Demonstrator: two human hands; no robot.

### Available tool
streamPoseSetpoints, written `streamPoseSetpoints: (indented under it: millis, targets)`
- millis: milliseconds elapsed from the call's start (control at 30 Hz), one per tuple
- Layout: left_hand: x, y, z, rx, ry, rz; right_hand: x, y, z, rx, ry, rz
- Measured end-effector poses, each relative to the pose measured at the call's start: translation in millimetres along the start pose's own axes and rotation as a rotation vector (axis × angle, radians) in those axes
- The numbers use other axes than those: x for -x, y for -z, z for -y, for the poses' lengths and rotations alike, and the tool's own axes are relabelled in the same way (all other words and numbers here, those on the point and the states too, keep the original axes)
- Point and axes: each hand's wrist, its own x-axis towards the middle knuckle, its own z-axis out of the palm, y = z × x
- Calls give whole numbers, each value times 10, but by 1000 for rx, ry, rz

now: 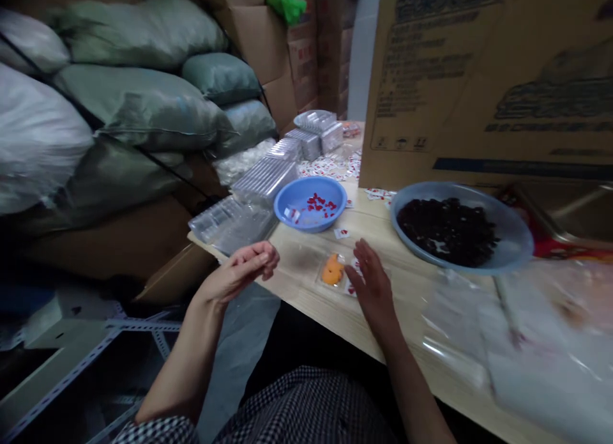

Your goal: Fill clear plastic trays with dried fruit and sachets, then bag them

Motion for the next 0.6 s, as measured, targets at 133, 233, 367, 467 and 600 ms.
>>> streamPoseSetpoints:
  millis: [133, 233, 367, 467, 600]
  targets:
    - [-233, -345, 204, 199, 203, 404, -165, 317, 121, -93, -84, 78]
    - [-439, -501, 465, 332, 220, 415, -123, 493, 49, -106, -211, 170]
    - [-544, -608, 772, 382, 169, 220, 93, 513, -228, -173, -183, -229]
    - [-541, -660, 894, 304, 127, 204, 262, 479, -477, -135, -149, -508]
    - [-626, -737, 1006, 268, 90, 132, 383, 470, -684, -46, -105, -688]
